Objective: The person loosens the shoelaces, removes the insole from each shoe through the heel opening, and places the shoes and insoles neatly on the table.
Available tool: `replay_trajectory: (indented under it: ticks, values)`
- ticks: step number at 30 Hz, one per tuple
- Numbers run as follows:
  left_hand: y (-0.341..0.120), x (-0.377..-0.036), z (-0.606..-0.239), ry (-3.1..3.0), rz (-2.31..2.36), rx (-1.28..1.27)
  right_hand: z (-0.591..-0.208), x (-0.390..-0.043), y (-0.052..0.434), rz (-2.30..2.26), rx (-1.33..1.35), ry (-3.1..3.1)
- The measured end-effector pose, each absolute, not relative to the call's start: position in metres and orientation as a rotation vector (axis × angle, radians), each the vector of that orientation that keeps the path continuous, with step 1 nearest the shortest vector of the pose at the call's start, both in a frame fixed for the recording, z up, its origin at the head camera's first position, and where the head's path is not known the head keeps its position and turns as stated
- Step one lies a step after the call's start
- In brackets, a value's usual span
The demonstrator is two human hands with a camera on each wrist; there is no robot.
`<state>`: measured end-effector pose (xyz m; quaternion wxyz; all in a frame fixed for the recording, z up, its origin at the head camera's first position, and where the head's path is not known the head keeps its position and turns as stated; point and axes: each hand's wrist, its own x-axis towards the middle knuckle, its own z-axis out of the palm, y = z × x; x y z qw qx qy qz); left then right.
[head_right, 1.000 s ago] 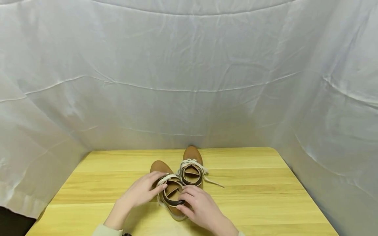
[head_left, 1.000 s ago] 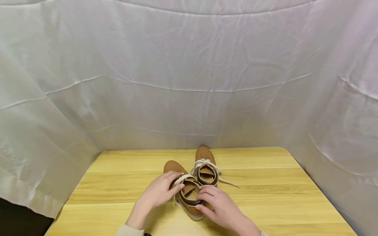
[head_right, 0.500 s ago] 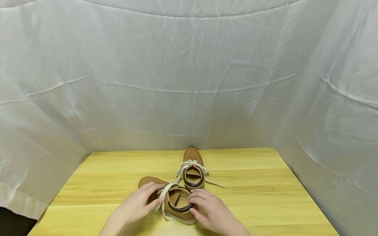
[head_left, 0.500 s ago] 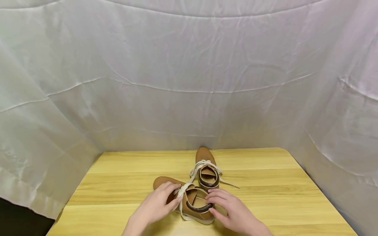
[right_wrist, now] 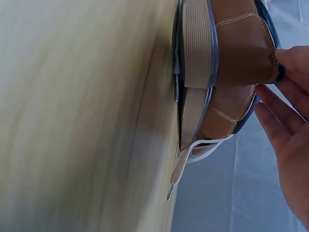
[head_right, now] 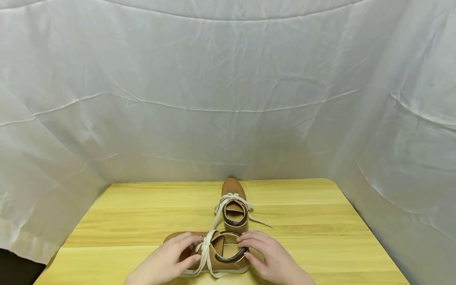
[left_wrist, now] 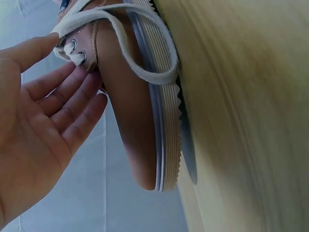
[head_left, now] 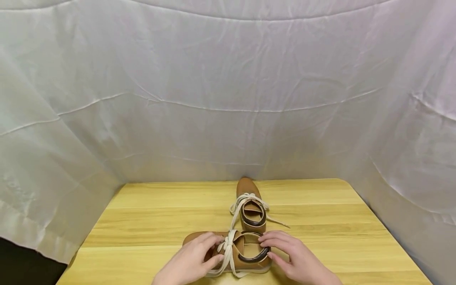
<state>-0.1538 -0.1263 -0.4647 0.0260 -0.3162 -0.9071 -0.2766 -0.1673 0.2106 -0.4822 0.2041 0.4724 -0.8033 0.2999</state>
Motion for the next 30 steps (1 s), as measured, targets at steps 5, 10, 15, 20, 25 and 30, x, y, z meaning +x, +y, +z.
replay_trajectory:
  ticks: [5, 10, 15, 20, 25, 30]
  values:
    - [-0.127, -0.157, -0.469, -2.764, -0.825, -0.987, -0.481, -0.168, 0.209, 0.884, 1.313, -2.209]
    - [-0.129, -0.165, -0.473, -2.646, -0.827, -1.011, -0.473, -0.175, 0.196, 0.995, 1.253, -2.121]
    - [-0.13, -0.175, -0.478, -2.579, -0.869, -0.991, -0.464, -0.185, 0.179, 1.06, 1.197, -2.094]
    - [-0.134, -0.179, -0.482, -2.574, -0.917, -1.008, -0.463, -0.197, 0.162, 1.097, 1.225, -2.154]
    - [-0.135, -0.179, -0.484, -2.595, -0.952, -1.028, -0.462, -0.206, 0.149, 1.078, 1.297, -2.246]
    - [-0.135, -0.179, -0.484, -2.589, -0.97, -1.074, -0.463, -0.209, 0.142, 0.979, 1.35, -2.298]
